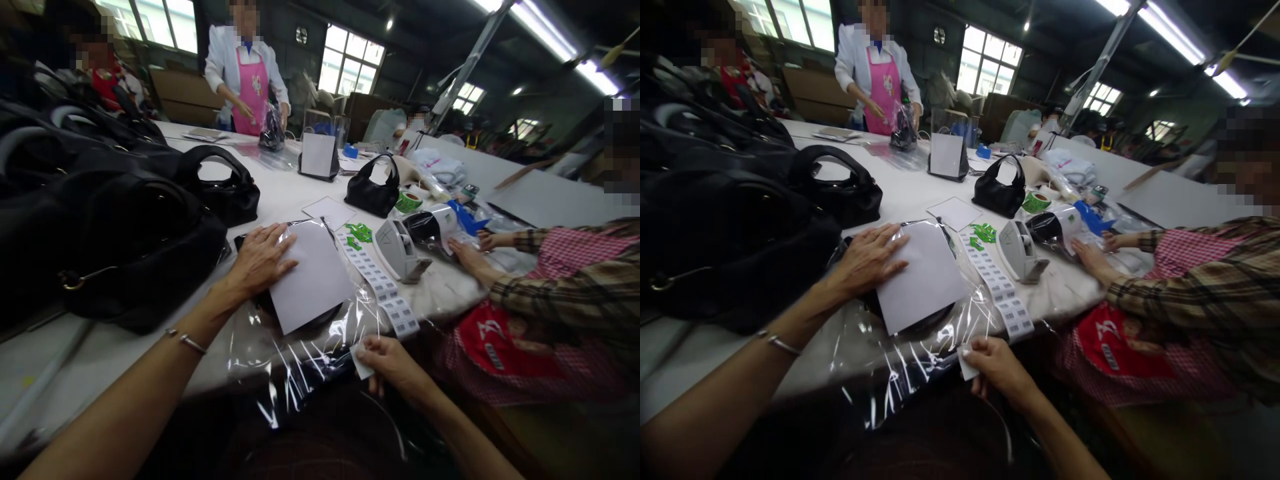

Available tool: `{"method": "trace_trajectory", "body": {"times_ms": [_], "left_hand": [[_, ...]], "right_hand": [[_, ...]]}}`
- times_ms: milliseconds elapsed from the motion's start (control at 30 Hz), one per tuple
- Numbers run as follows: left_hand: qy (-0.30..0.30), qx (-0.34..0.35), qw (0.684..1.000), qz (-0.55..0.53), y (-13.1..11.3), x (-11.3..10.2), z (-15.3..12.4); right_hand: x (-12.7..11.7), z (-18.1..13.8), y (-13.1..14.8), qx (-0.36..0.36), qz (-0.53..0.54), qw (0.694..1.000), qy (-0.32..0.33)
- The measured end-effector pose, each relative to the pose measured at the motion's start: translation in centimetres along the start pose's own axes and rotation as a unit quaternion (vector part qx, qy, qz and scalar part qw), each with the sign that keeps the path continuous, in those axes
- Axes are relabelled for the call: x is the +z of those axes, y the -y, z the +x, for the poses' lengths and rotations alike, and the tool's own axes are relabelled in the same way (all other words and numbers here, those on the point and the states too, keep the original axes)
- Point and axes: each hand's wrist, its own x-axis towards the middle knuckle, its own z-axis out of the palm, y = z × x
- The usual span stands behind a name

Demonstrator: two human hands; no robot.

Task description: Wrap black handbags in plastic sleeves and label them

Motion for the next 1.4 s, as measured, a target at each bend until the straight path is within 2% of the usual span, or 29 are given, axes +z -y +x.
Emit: {"method": "trace_trajectory", "body": {"times_ms": [100,267,367,467,533,633,700,767,833,900,967,1033,1067,1100,1167,1233,1300,1400], "left_hand": [[0.001,-0.002,1.0,-0.005,0.0,-0.1,0.0],[-0.007,-0.005,1.0,-0.015,0.0,0.1,0.0],[-0.01,-0.007,0.999,-0.03,0.1,0.2,0.0],[-0.007,-0.009,0.999,-0.039,0.3,0.2,0.1],[0.0,-0.007,0.999,-0.037,0.4,0.2,0.2],[0.005,-0.005,1.0,-0.028,0.4,0.0,0.2],[0.004,-0.003,1.0,-0.024,0.4,-0.1,0.2],[0.005,-0.001,1.0,-0.022,0.3,-0.2,0.2],[0.007,-0.002,1.0,-0.024,0.3,-0.2,0.2],[0.01,-0.002,1.0,-0.025,0.4,-0.2,0.2],[0.013,-0.003,1.0,-0.025,0.4,-0.3,0.2],[0.013,-0.005,1.0,-0.025,0.4,-0.3,0.2],[0.013,-0.006,1.0,-0.025,0.4,-0.3,0.2],[0.012,-0.007,1.0,-0.025,0.4,-0.3,0.2],[0.012,-0.006,1.0,-0.022,0.4,-0.3,0.2],[0.011,-0.006,1.0,-0.019,0.4,-0.3,0.2],[0.01,-0.007,1.0,-0.018,0.4,-0.2,0.2],[0.012,-0.01,1.0,-0.019,0.4,-0.2,0.2]], "right_hand": [[0.8,-0.3,0.5,-0.038,0.043,0.998,-0.003],[-0.1,-1.0,1.4,-0.058,0.127,0.989,-0.045],[0.0,-0.9,1.8,-0.104,0.219,0.968,-0.064],[1.5,-0.1,1.3,-0.129,0.322,0.935,-0.077],[2.8,0.6,0.7,-0.105,0.385,0.914,-0.075],[4.0,1.4,0.1,-0.031,0.474,0.878,-0.061],[4.3,1.7,0.3,0.014,0.513,0.857,-0.036],[4.5,1.8,1.1,0.043,0.519,0.853,0.008],[4.9,2.0,2.2,0.035,0.482,0.874,0.046],[5.5,2.2,3.4,-0.018,0.388,0.92,0.05],[6.0,2.6,4.4,-0.084,0.241,0.967,0.025],[6.0,3.1,4.9,-0.17,0.071,0.983,-0.019],[5.9,3.4,5.0,-0.226,-0.012,0.973,-0.048],[5.7,3.7,4.9,-0.289,-0.088,0.95,-0.082],[5.0,4.3,4.6,-0.406,-0.208,0.877,-0.151],[4.5,4.8,4.4,-0.466,-0.26,0.824,-0.193],[4.3,5.3,4.4,-0.491,-0.252,0.806,-0.214],[4.5,5.5,4.8,-0.51,-0.214,0.795,-0.247]]}}
